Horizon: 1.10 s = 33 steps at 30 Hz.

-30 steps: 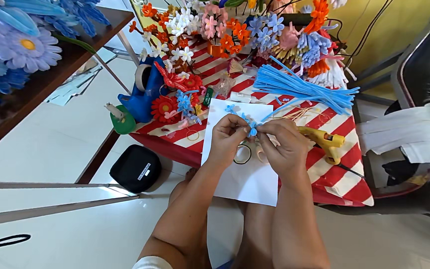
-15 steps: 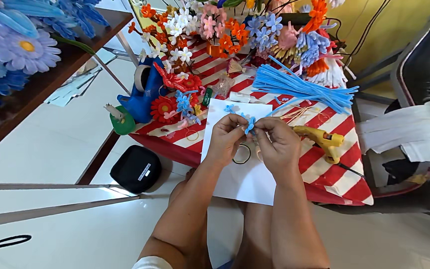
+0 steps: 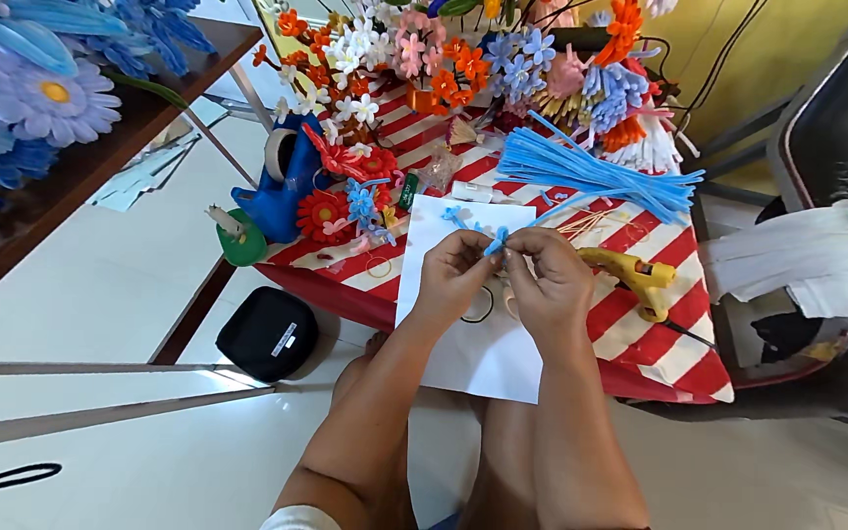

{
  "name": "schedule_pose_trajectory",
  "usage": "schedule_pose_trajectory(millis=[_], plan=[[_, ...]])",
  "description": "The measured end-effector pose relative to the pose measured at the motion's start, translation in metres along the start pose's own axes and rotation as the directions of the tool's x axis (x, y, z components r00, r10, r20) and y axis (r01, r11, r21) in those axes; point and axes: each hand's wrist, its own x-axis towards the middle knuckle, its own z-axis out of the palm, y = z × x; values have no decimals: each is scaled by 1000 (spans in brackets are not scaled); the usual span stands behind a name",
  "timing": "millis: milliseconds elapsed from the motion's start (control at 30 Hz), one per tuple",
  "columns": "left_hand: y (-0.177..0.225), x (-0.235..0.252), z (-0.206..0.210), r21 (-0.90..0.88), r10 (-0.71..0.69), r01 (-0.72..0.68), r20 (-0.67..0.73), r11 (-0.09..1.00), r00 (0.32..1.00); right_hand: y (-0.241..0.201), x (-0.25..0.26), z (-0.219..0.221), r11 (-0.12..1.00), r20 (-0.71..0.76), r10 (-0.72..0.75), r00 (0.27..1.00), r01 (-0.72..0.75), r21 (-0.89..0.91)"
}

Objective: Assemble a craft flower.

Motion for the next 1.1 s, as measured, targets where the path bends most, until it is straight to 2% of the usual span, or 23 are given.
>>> schedule_pose_trajectory(millis=[367, 500, 867, 1100], plan=[[-1, -1, 4, 80, 1, 2, -32, 997, 999, 3, -2, -4, 998, 28, 17, 999, -19, 54], [-1, -1, 5, 75, -6, 8, -37, 997, 999, 3, -2, -4, 1000, 41, -8, 999, 8, 2], [1, 1, 2, -34, -126, 126, 1, 991, 992, 1, 1, -8, 982, 97, -119, 988, 132, -137], [-1, -1, -2, -123, -96, 98, 25, 988, 995, -6, 1, -11, 969, 141, -149, 979, 173, -176]])
